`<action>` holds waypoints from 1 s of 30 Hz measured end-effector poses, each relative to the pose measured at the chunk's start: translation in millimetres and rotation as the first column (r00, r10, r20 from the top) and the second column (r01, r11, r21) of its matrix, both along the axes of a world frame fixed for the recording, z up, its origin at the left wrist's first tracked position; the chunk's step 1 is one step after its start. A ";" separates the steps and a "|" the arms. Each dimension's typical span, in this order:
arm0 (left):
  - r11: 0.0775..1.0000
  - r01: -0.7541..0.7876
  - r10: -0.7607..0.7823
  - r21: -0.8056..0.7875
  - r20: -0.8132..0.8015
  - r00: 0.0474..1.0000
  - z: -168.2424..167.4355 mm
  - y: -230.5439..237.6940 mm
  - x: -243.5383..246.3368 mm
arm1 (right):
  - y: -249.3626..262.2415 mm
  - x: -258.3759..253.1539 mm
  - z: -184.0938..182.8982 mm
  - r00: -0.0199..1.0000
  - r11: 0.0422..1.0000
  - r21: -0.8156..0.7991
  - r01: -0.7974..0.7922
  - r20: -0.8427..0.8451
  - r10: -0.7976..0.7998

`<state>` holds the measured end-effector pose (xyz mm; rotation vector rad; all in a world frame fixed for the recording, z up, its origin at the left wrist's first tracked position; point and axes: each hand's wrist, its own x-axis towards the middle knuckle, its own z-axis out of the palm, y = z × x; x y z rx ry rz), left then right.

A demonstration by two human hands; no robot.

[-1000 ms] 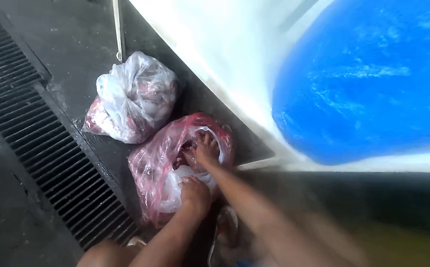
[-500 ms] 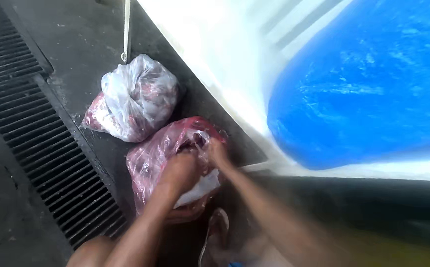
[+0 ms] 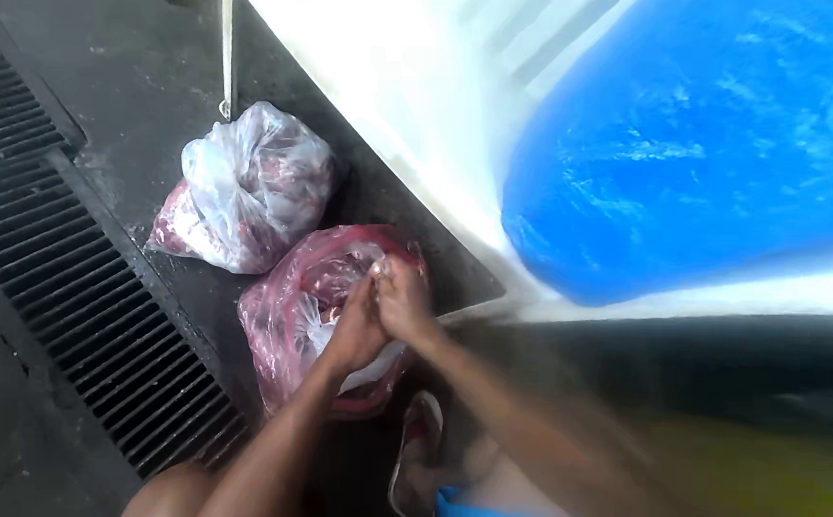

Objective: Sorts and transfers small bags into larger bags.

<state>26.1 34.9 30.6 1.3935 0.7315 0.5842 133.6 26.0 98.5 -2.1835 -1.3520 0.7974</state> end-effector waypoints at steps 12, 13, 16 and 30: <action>0.762 -0.546 0.559 -0.348 -0.073 0.826 60.1 26.5 -41.2 | 31.8 70.4 4.3 0.951 0.992 0.098 -0.082 -0.290 0.107; 0.760 -0.536 0.589 -0.368 0.043 0.807 77.5 27.0 -50.6 | 29.5 75.3 -26.0 0.931 0.998 0.002 -0.056 -0.360 0.053; 0.800 -0.509 0.597 -0.318 0.331 0.731 123.9 35.8 -87.7 | 9.9 57.8 -114.0 0.933 0.925 -0.270 -0.265 -0.315 0.175; 0.387 -0.891 0.917 -0.238 0.000 0.398 119.4 57.3 -138.8 | 9.3 63.7 -208.9 0.954 0.903 -0.400 0.155 0.299 -0.031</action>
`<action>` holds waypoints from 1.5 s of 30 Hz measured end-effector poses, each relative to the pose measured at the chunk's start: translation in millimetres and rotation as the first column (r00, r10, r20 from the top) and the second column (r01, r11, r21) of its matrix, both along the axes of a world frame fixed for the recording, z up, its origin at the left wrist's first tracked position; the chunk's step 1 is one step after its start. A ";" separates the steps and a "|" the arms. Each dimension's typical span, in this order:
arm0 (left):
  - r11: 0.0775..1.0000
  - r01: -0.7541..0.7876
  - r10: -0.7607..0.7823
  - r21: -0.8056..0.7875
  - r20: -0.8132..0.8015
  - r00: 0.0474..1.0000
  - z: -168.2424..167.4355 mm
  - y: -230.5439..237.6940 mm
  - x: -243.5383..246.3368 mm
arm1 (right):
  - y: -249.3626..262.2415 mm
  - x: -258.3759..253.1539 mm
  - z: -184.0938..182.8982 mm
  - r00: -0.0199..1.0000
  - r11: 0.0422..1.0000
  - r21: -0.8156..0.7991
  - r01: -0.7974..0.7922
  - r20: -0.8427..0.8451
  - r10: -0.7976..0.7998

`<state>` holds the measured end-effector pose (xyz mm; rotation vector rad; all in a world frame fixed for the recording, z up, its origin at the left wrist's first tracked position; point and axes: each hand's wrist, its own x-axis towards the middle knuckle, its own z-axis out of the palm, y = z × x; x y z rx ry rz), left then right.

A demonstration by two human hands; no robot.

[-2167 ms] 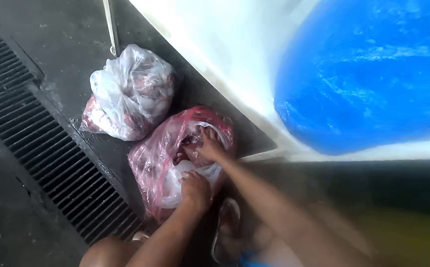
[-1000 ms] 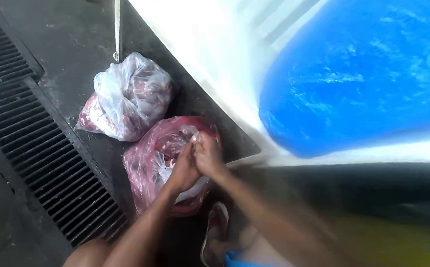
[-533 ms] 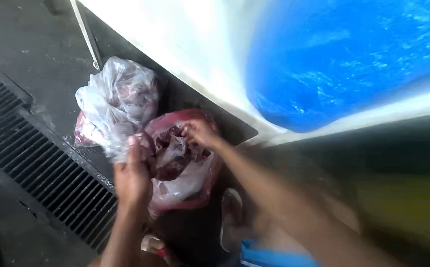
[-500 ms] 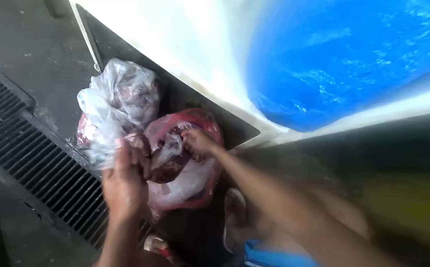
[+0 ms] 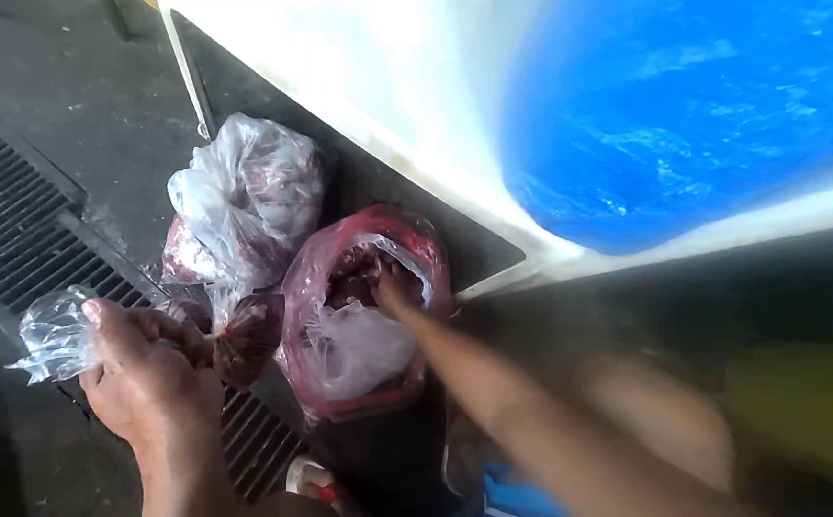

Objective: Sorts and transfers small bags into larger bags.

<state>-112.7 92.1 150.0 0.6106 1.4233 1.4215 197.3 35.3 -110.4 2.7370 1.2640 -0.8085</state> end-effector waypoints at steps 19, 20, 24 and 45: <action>0.999 0.035 -0.036 0.020 0.032 0.999 0.0 3.3 34.0 | 55.3 2.5 14.7 0.979 0.974 0.125 -0.187 -0.062 0.195; 0.998 0.054 -0.054 0.028 0.025 0.998 -2.1 2.9 34.8 | 52.2 0.7 12.4 0.980 0.975 0.134 -0.175 -0.076 0.186; 0.985 0.171 -0.169 0.029 -0.061 0.984 -14.0 2.9 34.5 | 23.9 3.3 16.6 0.925 0.987 0.150 0.058 -0.379 0.004; 0.393 0.908 -0.901 -0.147 -0.259 0.348 -67.4 -35.4 84.8 | 18.7 -85.3 268.2 0.717 0.732 0.240 -0.637 -0.164 0.678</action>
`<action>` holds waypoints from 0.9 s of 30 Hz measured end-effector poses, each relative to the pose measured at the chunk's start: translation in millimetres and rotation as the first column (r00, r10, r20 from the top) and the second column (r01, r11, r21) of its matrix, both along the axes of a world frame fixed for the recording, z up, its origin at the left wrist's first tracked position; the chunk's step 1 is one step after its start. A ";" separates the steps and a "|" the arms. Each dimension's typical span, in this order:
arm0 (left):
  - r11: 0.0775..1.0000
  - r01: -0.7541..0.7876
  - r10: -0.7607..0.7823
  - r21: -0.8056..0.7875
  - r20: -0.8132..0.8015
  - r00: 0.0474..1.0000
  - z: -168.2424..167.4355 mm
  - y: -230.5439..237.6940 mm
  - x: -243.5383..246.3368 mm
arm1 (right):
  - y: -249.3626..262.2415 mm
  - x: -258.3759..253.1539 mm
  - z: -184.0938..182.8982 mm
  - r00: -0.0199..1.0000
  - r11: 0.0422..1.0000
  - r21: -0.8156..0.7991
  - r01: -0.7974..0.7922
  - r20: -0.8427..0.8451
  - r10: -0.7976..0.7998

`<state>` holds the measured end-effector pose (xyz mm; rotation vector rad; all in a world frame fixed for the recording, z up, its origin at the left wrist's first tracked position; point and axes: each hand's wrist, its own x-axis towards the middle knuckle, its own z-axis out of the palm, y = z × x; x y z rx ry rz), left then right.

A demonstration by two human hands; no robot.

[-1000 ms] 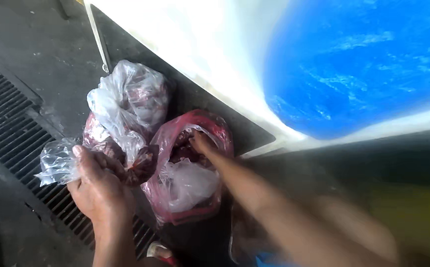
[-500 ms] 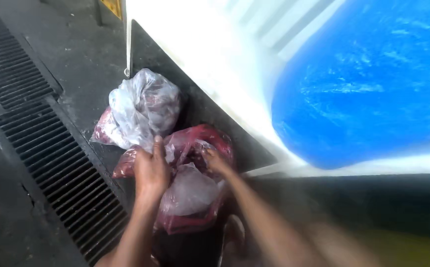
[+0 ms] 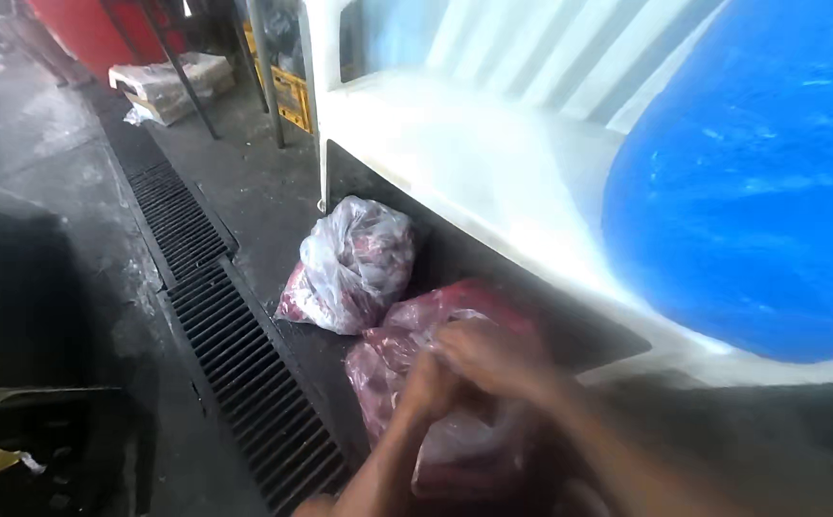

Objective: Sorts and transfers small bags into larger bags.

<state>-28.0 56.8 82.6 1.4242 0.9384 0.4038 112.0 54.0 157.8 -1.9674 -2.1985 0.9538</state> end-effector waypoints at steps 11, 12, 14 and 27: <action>0.756 -0.599 0.654 -0.264 0.262 0.709 64.0 16.8 -30.5 | -101.7 73.2 -197.0 0.863 0.741 -0.441 0.506 0.276 -0.424; 0.741 -0.625 0.671 -0.246 0.287 0.683 68.8 17.7 -32.5 | -110.2 67.4 -194.3 0.861 0.733 -0.456 0.505 0.331 -0.387; 0.708 -0.684 0.703 -0.177 0.270 0.658 71.9 18.7 -34.9 | -109.1 61.5 -187.1 0.869 0.750 -0.457 0.479 0.369 -0.330; 0.469 -0.833 0.883 -0.292 0.178 0.434 67.1 35.5 -58.3 | -48.8 93.9 -252.1 0.774 0.753 -0.213 0.622 0.313 -0.551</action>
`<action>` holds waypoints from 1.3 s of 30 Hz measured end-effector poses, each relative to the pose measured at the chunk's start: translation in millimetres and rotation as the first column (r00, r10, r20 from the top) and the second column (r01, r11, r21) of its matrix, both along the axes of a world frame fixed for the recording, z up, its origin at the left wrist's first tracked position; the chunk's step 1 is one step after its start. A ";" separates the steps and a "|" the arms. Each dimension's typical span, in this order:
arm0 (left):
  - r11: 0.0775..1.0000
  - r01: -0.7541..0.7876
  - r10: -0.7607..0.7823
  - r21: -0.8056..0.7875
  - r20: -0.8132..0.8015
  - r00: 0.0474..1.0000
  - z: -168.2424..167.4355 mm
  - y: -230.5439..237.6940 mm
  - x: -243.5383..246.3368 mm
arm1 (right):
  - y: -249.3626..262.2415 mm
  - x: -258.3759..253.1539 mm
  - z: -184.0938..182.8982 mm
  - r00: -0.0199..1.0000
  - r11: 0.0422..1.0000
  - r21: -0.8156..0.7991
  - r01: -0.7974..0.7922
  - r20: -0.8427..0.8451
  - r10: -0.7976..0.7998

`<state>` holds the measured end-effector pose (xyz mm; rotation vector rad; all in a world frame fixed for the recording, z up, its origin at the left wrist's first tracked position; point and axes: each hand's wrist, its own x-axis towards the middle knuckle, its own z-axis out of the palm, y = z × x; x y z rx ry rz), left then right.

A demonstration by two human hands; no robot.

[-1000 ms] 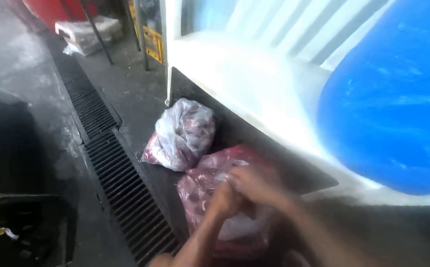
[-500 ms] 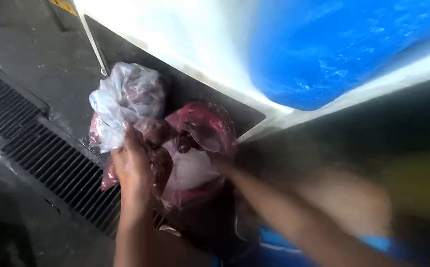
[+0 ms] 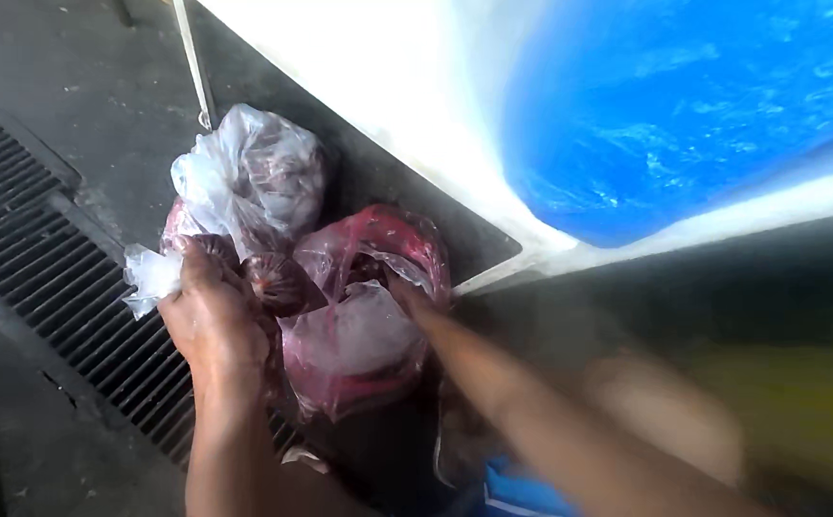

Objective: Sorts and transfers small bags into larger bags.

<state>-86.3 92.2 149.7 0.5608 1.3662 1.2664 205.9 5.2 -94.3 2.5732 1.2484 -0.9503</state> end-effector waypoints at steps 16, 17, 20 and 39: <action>0.998 0.056 -0.060 -0.042 -0.095 0.994 -16.7 8.5 -14.0 | -12.5 19.9 26.1 0.998 0.991 -0.135 0.013 0.065 -0.005; 0.997 0.077 -0.079 -0.032 -0.095 0.992 -16.2 8.6 -12.2 | -14.6 15.1 32.7 0.999 0.991 -0.136 -0.021 0.022 0.024; 0.988 0.151 -0.152 -0.015 -0.107 0.983 -16.0 6.1 -3.5 | 5.6 0.1 60.4 0.977 0.971 -0.128 -0.200 -0.098 0.189; 0.819 0.574 -0.573 0.020 -0.039 0.819 -60.1 -20.3 63.7 | 49.5 -92.4 250.7 0.864 0.862 0.401 -0.310 -0.259 0.431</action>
